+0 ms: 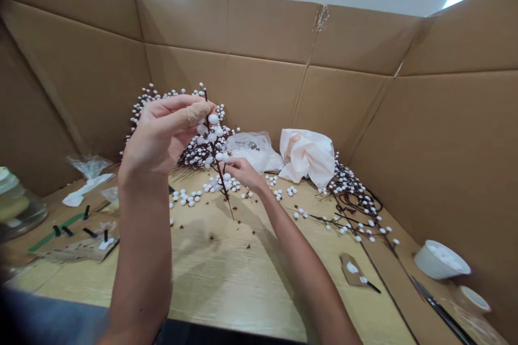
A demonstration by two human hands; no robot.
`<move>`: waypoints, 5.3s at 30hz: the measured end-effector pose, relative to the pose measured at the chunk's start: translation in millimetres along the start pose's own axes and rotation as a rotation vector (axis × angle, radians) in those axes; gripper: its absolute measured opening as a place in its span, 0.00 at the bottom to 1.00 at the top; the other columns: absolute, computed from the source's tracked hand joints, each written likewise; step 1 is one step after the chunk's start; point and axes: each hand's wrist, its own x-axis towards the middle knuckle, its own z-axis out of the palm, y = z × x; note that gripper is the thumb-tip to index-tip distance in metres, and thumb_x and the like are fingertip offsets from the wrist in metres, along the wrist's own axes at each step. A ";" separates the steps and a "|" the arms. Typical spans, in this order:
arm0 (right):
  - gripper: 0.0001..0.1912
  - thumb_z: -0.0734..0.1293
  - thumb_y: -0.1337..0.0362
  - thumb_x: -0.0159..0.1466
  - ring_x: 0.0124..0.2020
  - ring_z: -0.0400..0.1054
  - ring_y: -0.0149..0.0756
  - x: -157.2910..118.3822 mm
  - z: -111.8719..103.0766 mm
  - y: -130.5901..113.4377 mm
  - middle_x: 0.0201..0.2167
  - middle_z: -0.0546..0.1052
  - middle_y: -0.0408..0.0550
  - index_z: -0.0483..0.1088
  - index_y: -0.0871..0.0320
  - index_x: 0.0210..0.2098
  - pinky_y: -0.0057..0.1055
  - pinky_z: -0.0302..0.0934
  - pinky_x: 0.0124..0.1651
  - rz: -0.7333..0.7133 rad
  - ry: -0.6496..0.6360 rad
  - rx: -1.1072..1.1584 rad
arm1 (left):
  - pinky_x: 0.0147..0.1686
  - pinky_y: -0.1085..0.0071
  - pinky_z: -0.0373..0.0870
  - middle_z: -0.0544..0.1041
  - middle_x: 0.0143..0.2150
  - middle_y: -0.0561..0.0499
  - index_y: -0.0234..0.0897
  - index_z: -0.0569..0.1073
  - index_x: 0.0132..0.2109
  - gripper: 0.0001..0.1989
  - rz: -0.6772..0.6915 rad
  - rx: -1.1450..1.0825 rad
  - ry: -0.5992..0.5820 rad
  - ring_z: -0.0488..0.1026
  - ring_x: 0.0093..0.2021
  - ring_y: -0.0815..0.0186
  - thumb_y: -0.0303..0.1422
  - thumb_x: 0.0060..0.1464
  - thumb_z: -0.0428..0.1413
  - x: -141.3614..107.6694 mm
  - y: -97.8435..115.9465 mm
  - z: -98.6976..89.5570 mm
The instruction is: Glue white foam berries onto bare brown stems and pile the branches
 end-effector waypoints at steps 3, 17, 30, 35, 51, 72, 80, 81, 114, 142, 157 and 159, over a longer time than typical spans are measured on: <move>0.11 0.68 0.57 0.56 0.33 0.69 0.31 -19.7 -33.7 -28.9 0.34 0.75 0.46 0.74 0.58 0.34 0.33 0.68 0.40 -0.041 0.061 0.230 | 0.27 0.76 0.69 0.78 0.28 0.51 0.36 0.79 0.29 0.04 0.006 -0.015 -0.030 0.73 0.28 0.71 0.32 0.45 0.63 2.1 -4.5 7.1; 0.11 0.72 0.60 0.54 0.29 0.66 0.24 -94.8 -89.5 -125.1 0.33 0.75 0.42 0.75 0.54 0.36 0.24 0.67 0.35 -0.511 0.411 0.260 | 0.27 0.74 0.69 0.79 0.27 0.50 0.38 0.80 0.29 0.04 -0.053 0.105 -0.264 0.73 0.27 0.69 0.33 0.44 0.64 -7.6 -12.3 50.8; 0.12 0.65 0.53 0.61 0.39 0.72 0.31 -107.6 -83.9 -138.3 0.37 0.75 0.45 0.70 0.56 0.35 0.31 0.70 0.43 -0.543 0.342 0.088 | 0.27 0.74 0.69 0.77 0.25 0.52 0.38 0.79 0.27 0.02 0.010 0.182 -0.357 0.73 0.26 0.69 0.30 0.45 0.63 -13.7 -9.5 61.9; 0.14 0.66 0.53 0.60 0.38 0.73 0.32 -109.6 -83.4 -138.2 0.36 0.76 0.46 0.70 0.57 0.36 0.31 0.71 0.42 -0.519 0.309 0.091 | 0.28 0.73 0.71 0.78 0.27 0.50 0.37 0.78 0.27 0.02 0.022 0.184 -0.350 0.73 0.28 0.68 0.30 0.44 0.63 -13.9 -10.5 63.1; 0.10 0.68 0.57 0.58 0.36 0.74 0.33 -110.5 -86.6 -136.2 0.33 0.78 0.46 0.72 0.57 0.34 0.30 0.72 0.39 -0.541 0.309 0.002 | 0.26 0.73 0.71 0.78 0.26 0.49 0.36 0.79 0.27 0.02 -0.006 0.193 -0.362 0.73 0.26 0.67 0.30 0.43 0.64 -13.8 -12.6 60.5; 0.07 0.71 0.59 0.56 0.34 0.73 0.33 -109.4 -81.7 -137.7 0.31 0.78 0.45 0.74 0.56 0.30 0.30 0.72 0.37 -0.543 0.373 -0.079 | 0.27 0.72 0.69 0.78 0.25 0.52 0.37 0.79 0.27 0.06 0.140 0.381 -0.279 0.73 0.27 0.67 0.23 0.42 0.59 -16.6 -9.9 65.9; 0.06 0.71 0.61 0.56 0.35 0.73 0.34 -109.5 -82.9 -136.0 0.31 0.78 0.45 0.74 0.56 0.30 0.32 0.71 0.38 -0.535 0.355 -0.072 | 0.28 0.71 0.66 0.77 0.25 0.51 0.36 0.79 0.27 0.06 0.193 0.463 -0.274 0.70 0.26 0.68 0.22 0.42 0.59 -18.4 -8.5 66.2; 0.06 0.71 0.61 0.56 0.35 0.73 0.34 -109.3 -82.7 -136.0 0.31 0.78 0.45 0.74 0.56 0.30 0.32 0.71 0.38 -0.535 0.357 -0.076 | 0.28 0.71 0.66 0.76 0.24 0.51 0.35 0.79 0.27 0.05 0.194 0.471 -0.269 0.70 0.26 0.68 0.22 0.42 0.59 -18.4 -8.6 66.2; 0.23 0.65 0.53 0.61 0.44 0.72 0.35 -100.5 -101.2 -122.8 0.44 0.76 0.50 0.66 0.56 0.52 0.31 0.68 0.46 -0.250 0.095 -0.019 | 0.26 0.73 0.71 0.78 0.25 0.51 0.37 0.79 0.27 0.01 0.148 0.331 -0.063 0.74 0.25 0.68 0.28 0.44 0.63 -4.2 -15.8 47.5; 0.16 0.70 0.55 0.56 0.20 0.68 0.26 54.0 32.4 -61.3 0.20 0.73 0.43 0.67 0.61 0.23 0.24 0.66 0.26 0.146 -0.070 0.071 | 0.44 0.71 0.69 0.73 0.33 0.57 0.42 0.68 0.28 0.08 0.322 -0.367 0.839 0.73 0.37 0.71 0.31 0.47 0.61 -18.4 27.9 -98.9; 0.16 0.63 0.60 0.64 0.40 0.70 0.34 281.9 136.3 -77.9 0.44 0.72 0.51 0.66 0.63 0.47 0.36 0.68 0.41 0.324 0.051 -0.129 | 0.28 0.80 0.64 0.65 0.25 0.58 0.36 0.65 0.25 0.10 0.422 -0.562 0.965 0.62 0.24 0.78 0.24 0.52 0.54 -35.3 34.3 -128.7; 0.17 0.63 0.60 0.64 0.44 0.69 0.37 289.2 153.0 -72.0 0.47 0.71 0.52 0.65 0.62 0.50 0.39 0.67 0.44 0.348 0.070 -0.144 | 0.28 0.78 0.64 0.65 0.25 0.58 0.37 0.64 0.25 0.10 0.454 -0.433 0.902 0.61 0.24 0.76 0.27 0.53 0.53 -36.6 27.5 -133.8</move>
